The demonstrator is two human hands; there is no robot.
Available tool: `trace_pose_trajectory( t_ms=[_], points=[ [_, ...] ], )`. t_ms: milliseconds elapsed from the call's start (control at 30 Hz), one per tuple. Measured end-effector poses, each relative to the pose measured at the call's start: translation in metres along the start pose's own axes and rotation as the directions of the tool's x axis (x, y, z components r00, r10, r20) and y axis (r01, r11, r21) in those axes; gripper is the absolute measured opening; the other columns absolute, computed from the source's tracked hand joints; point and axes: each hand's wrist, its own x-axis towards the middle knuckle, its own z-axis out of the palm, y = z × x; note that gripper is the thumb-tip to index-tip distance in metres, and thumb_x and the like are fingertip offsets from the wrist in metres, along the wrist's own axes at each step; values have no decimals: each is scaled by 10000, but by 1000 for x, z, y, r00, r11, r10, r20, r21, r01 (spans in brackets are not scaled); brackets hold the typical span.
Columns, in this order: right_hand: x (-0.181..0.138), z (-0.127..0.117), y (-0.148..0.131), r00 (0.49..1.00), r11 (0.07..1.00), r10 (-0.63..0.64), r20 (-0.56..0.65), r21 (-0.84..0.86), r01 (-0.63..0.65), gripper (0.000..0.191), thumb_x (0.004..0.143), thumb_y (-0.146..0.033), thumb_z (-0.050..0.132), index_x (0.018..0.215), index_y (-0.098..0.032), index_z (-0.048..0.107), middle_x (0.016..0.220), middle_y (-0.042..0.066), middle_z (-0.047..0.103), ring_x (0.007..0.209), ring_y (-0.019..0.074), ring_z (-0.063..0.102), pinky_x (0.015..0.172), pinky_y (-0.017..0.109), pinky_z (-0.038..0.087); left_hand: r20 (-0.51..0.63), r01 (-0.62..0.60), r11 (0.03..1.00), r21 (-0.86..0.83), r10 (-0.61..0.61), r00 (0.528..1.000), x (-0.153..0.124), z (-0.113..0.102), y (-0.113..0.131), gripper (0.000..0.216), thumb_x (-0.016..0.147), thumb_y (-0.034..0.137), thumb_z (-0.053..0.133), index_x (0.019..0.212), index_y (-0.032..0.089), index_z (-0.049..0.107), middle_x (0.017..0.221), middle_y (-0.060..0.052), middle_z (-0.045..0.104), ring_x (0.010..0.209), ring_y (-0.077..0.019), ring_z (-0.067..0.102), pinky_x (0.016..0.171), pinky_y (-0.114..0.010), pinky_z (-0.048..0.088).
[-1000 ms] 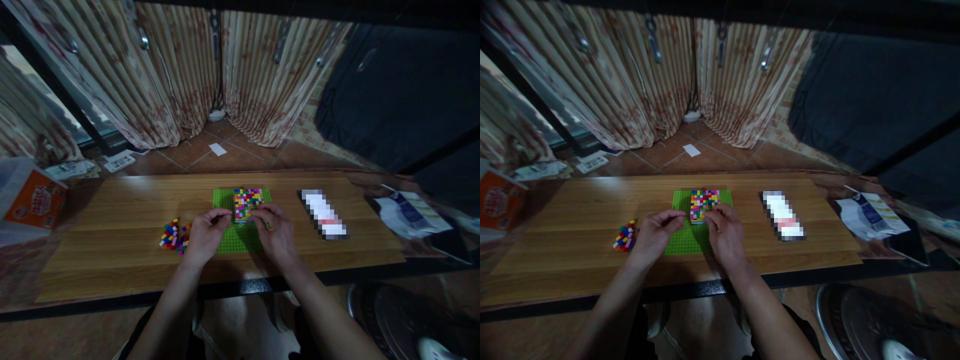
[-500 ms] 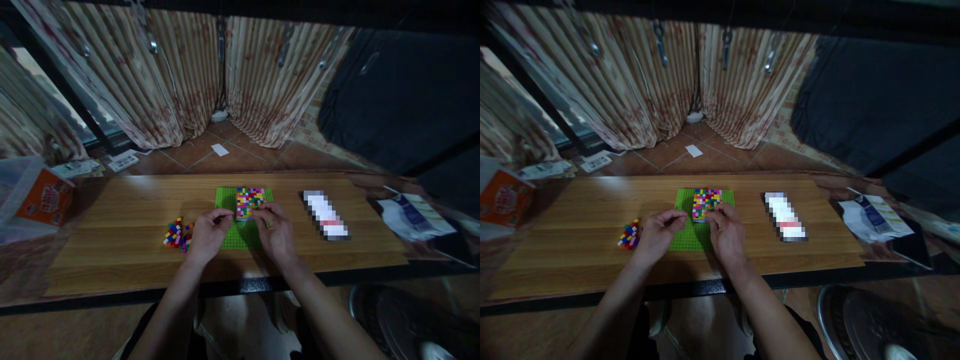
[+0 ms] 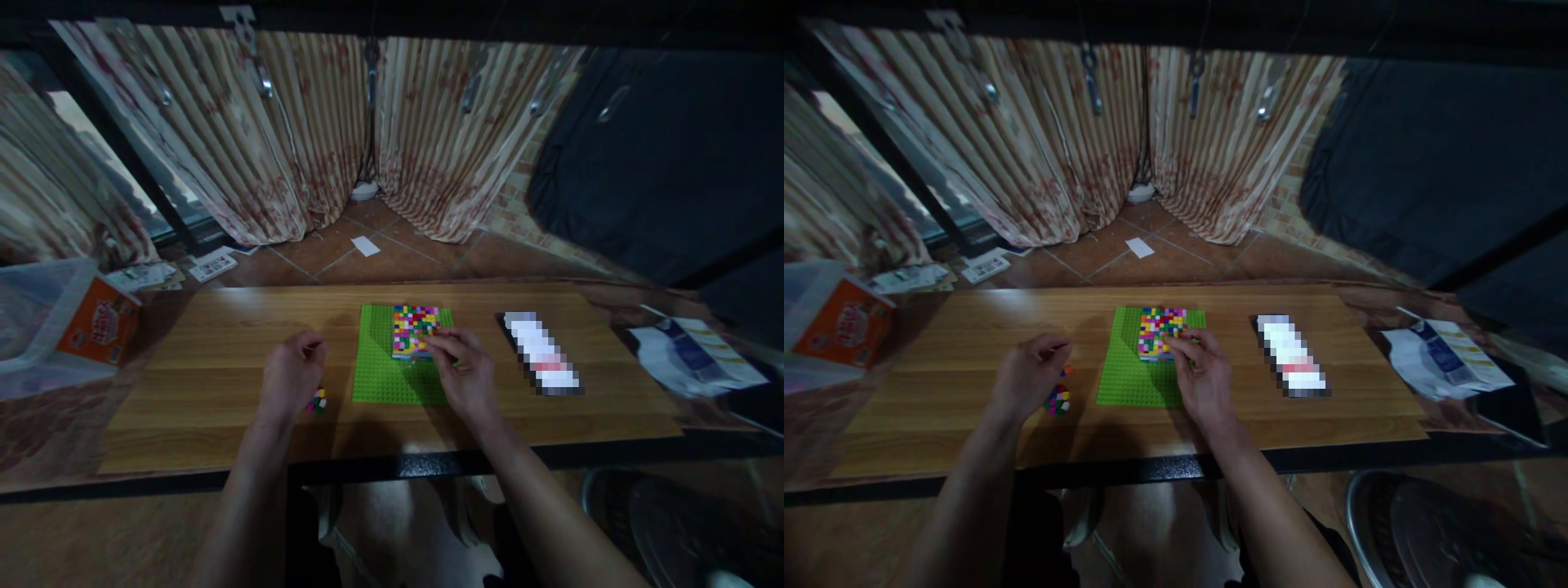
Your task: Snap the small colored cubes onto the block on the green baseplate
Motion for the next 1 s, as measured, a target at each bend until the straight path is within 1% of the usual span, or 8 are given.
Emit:
trace_pose_trajectory(
  t_ms=[67,167,300,400,500,667,833,1000],
  points=[
    [1,1,1,1000,1000,-5,10,-17,5,188,904,-288,584,915,-277,771,1018,60,656,960,210,648,828,382,555,5,-2,1000,30,2,1000,1,-2,-4,230,798,312,545,870,199,731,828,-75,752,741,-225,683,683,-314,497],
    [1,1,0,1000,999,-7,25,-52,9,194,907,-295,575,919,-282,768,1027,57,667,982,217,646,864,395,547,36,-8,1000,-9,8,999,0,0,-5,225,803,317,547,871,200,727,818,-74,753,732,-220,683,674,-306,502],
    [0,1,-2,999,994,-8,32,-107,11,206,917,-296,557,927,-247,757,1031,73,661,978,222,647,872,390,548,47,-39,998,-46,42,998,-4,9,1,201,808,303,566,878,199,723,855,-74,755,739,-211,683,712,-316,515],
    [0,1,-4,998,989,-29,60,-142,37,216,928,-290,533,947,-241,743,1043,79,659,993,228,642,910,403,534,77,-99,988,-122,109,991,-11,21,14,217,827,279,568,975,205,708,946,-74,750,788,-205,692,748,-323,530],
    [0,0,-4,996,987,-40,77,-151,51,223,936,-286,511,952,-249,731,1058,76,655,1007,229,637,934,411,522,141,-154,972,-180,181,973,-21,36,30,331,835,233,571,1153,190,652,1074,-94,726,868,-206,693,809,-336,538],
    [0,2,-6,998,994,-40,51,-104,45,214,930,-279,514,918,-247,725,1053,74,640,1027,232,624,938,415,514,199,-217,957,-193,255,946,-32,53,46,477,847,198,570,1323,203,535,1208,-97,675,955,-217,684,863,-361,541],
    [0,5,-9,1000,998,2,21,-67,-1,195,909,-279,556,879,-253,747,1052,76,619,1019,232,618,901,403,526,206,-280,938,-202,320,925,-35,56,51,506,865,181,552,1365,230,499,1278,-83,629,1092,-230,642,984,-389,505],
    [0,7,-10,994,994,103,-22,26,-102,156,865,-286,610,840,-239,757,1051,74,610,996,225,622,835,387,544,219,-426,897,-120,443,869,-40,58,57,510,872,147,526,1373,238,513,1381,-97,533,1283,-244,518,1091,-411,431]
  ],
)
